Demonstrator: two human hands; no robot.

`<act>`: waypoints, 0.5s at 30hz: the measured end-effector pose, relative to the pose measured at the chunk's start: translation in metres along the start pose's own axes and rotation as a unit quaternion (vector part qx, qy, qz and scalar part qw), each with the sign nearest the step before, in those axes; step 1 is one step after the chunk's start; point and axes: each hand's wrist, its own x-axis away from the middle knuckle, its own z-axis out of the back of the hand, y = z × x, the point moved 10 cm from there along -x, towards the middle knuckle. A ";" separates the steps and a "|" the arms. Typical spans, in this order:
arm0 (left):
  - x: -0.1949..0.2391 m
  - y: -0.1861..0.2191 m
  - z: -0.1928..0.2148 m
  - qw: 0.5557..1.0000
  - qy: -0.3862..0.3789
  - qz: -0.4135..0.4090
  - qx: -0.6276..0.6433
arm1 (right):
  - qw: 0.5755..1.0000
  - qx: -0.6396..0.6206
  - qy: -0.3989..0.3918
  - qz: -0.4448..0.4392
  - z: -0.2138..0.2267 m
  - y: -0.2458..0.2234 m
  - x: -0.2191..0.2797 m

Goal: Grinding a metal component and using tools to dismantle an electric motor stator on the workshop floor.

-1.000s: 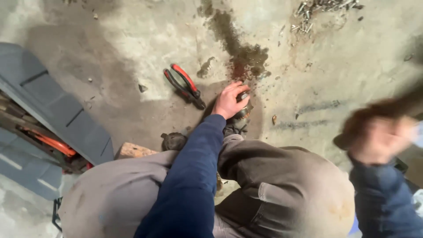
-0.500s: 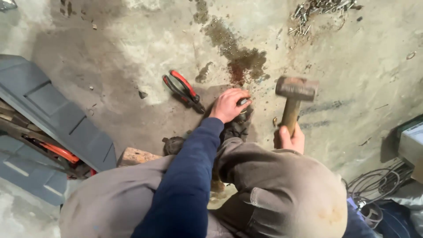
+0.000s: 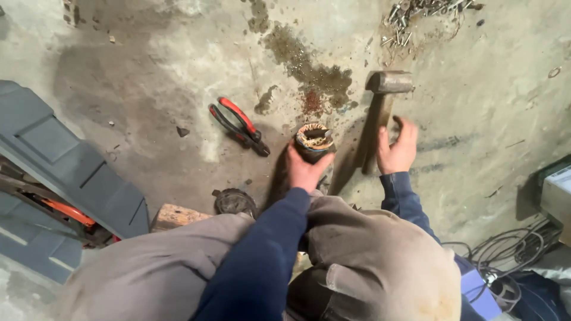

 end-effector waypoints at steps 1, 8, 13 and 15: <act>-0.003 0.009 -0.009 1.000 0.000 0.001 0.000 | 1.000 0.001 0.000 0.000 0.010 -0.035 -0.011; -0.004 0.034 -0.005 0.989 0.097 0.097 0.051 | 0.903 0.157 -0.364 0.164 -0.076 -0.156 -0.048; -0.012 0.041 -0.001 0.990 -0.006 0.043 -0.137 | 0.783 0.321 -0.496 0.192 -0.098 -0.113 -0.021; -0.016 0.057 -0.015 0.987 -0.043 -0.080 -0.132 | 0.802 0.300 -0.497 0.140 -0.089 -0.086 -0.016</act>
